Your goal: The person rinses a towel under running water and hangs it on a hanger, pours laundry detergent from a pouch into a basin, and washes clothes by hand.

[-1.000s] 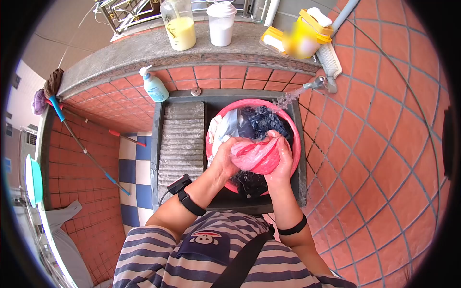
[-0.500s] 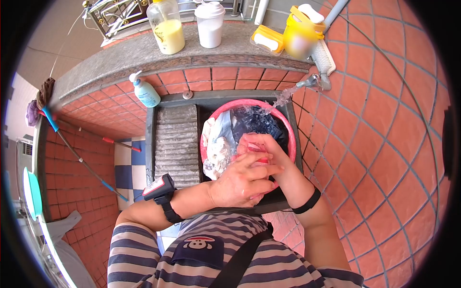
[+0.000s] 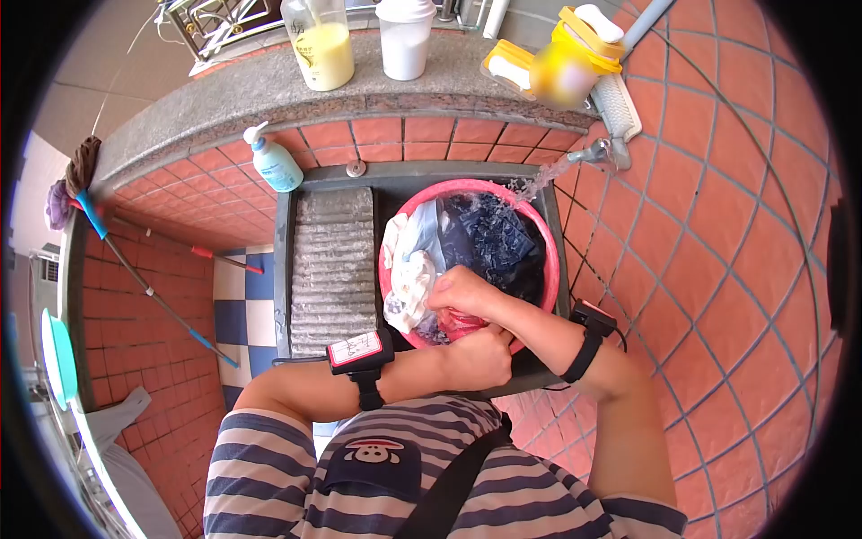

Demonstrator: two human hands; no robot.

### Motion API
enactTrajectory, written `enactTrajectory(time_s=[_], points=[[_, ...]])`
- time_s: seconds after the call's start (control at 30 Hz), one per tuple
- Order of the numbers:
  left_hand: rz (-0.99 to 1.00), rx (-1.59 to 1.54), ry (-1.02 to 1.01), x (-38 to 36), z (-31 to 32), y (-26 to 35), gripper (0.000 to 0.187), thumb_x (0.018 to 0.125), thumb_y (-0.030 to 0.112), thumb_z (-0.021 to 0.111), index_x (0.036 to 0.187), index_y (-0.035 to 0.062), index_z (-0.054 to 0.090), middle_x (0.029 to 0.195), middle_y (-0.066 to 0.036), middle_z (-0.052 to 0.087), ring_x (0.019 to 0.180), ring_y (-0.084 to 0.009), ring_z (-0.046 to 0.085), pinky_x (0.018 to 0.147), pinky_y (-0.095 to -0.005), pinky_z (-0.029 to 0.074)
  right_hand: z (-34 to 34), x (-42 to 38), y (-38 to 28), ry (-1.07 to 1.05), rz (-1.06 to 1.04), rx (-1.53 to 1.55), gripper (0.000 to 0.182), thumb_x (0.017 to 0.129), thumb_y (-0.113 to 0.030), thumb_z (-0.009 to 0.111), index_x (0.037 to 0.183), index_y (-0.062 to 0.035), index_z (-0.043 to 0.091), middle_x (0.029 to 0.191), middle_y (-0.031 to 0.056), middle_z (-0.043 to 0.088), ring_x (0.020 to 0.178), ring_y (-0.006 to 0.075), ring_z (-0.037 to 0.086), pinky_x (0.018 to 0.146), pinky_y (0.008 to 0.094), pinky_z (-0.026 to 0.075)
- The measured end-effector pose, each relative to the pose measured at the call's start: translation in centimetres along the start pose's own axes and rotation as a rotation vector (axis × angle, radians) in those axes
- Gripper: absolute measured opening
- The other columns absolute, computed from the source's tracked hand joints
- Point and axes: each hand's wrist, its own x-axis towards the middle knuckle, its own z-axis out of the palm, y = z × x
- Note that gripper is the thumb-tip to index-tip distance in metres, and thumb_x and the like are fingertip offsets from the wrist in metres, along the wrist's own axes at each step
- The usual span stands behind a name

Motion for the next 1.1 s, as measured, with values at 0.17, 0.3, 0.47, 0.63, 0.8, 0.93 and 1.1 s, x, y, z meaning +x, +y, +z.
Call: enactTrajectory(time_s=[0.17,0.3,0.47,0.63,0.8,0.93,1.1], points=[[0.043,0.022,-0.027,-1.8,1.6,-0.2,0.020,0.064,0.024,0.057,0.071,0.0102,0.069,0.077,-0.003,0.065,0.089,-0.0268,0.056,0.080,-0.0398,0.043,1.3,1.2,2.1,0.147,-0.011,-0.074,0.021,0.075,-0.012,0.065,0.060,0.0020,0.060,0.053,0.0090,0.058,0.047,0.0152,0.057,0.048,0.0276,0.045],[-0.306,-0.305,0.556,-6.2,-2.9,-2.7,0.047,0.060,0.014,0.067,0.107,0.0050,0.063,0.123,-0.018,0.050,0.112,-0.0306,0.047,0.091,-0.0412,0.041,-1.5,1.0,0.8,0.187,0.016,0.716,0.027,0.080,-0.025,0.069,0.064,-0.0054,0.059,0.062,0.0080,0.060,0.053,0.0154,0.057,0.055,0.0271,0.049],[-0.934,-1.538,1.317,-10.8,1.1,-3.3,0.077,0.084,0.024,0.067,0.140,0.0038,0.020,0.141,-0.015,0.031,0.131,-0.0247,0.030,0.106,-0.0411,0.027,2.9,2.1,-3.1,0.408,-0.308,1.314,0.032,0.088,-0.036,0.060,0.073,-0.0103,0.050,0.083,0.0098,0.058,0.089,0.0257,0.059,0.084,0.0411,0.048],[-0.929,-1.387,1.786,-15.2,-5.3,-7.0,0.044,0.089,0.005,0.054,0.128,0.0048,0.034,0.117,-0.011,0.051,0.105,-0.0191,0.054,0.090,-0.0338,0.045,11.2,2.5,-7.9,0.036,-0.518,1.098,0.033,0.089,-0.018,0.057,0.115,0.0010,0.053,0.118,0.0141,0.056,0.111,0.0233,0.053,0.099,0.0406,0.038],[-1.086,-0.533,1.667,-24.8,-16.9,-16.3,0.067,0.073,-0.001,0.068,0.132,0.0043,0.036,0.110,-0.008,0.053,0.096,-0.0155,0.053,0.084,-0.0287,0.044,8.1,2.1,-7.0,0.081,-0.422,0.601,0.030,0.089,-0.011,0.054,0.116,0.0030,0.055,0.120,0.0140,0.057,0.115,0.0185,0.051,0.098,0.0293,0.036],[-1.233,0.346,1.112,-33.6,-21.8,-27.9,0.083,0.070,0.016,0.073,0.140,0.0068,0.030,0.115,-0.026,0.052,0.103,-0.0343,0.054,0.090,-0.0385,0.042,5.8,0.6,1.1,0.351,-0.180,0.486,0.028,0.088,-0.023,0.060,0.104,-0.0001,0.064,0.089,0.0005,0.062,0.079,0.0078,0.053,0.071,0.0238,0.043],[-1.542,0.773,0.315,-42.4,-14.4,-38.2,0.072,0.080,0.037,0.064,0.141,0.0375,0.026,0.140,-0.023,0.033,0.120,-0.0450,0.041,0.096,-0.0504,0.037,6.0,-5.6,8.2,0.687,0.073,0.514,0.027,0.088,-0.020,0.059,0.105,0.0008,0.063,0.098,0.0053,0.064,0.089,0.0115,0.058,0.077,0.0237,0.044]])
